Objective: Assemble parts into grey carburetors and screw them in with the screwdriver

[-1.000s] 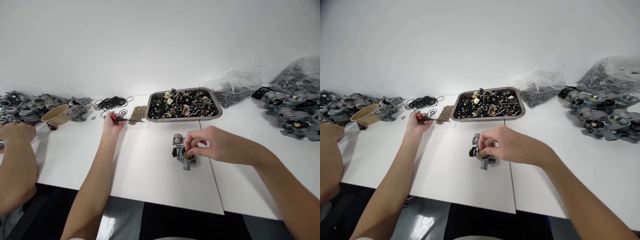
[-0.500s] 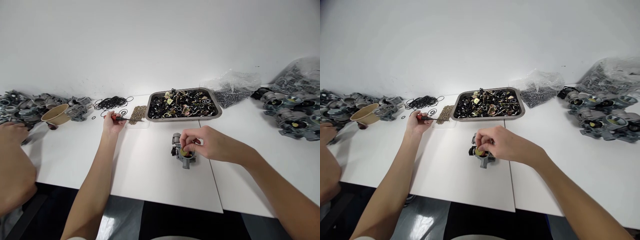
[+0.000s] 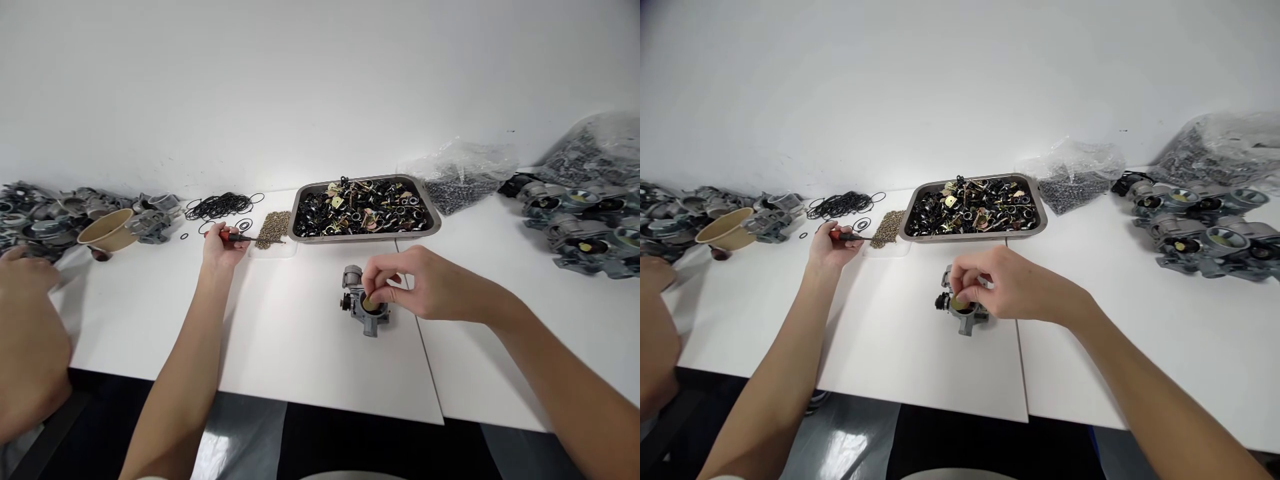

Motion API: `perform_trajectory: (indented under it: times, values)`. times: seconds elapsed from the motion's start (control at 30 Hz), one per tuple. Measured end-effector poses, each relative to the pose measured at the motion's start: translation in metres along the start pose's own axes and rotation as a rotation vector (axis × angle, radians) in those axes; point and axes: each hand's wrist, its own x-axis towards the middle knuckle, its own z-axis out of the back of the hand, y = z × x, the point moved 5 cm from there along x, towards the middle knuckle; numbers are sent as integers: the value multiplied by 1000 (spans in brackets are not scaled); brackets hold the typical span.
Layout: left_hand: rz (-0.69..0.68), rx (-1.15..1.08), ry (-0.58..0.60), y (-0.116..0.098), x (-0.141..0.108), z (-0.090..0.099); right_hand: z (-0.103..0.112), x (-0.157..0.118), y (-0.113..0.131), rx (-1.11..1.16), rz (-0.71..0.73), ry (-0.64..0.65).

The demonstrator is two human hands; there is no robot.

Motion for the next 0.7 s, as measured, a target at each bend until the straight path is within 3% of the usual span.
perform_trajectory:
  times: [0.2, 0.47, 0.7]
  values:
    - [-3, -3, -14, 0, -4, -2, -3, 1, -1, -2, -10, 48]
    - [2, 12, -9, 0, -2, -1, 12, -2, 0, 12, 20, -65]
    - [1, 10, -6, 0, -5, -3, 10, 0, -5, -78, -11, -26]
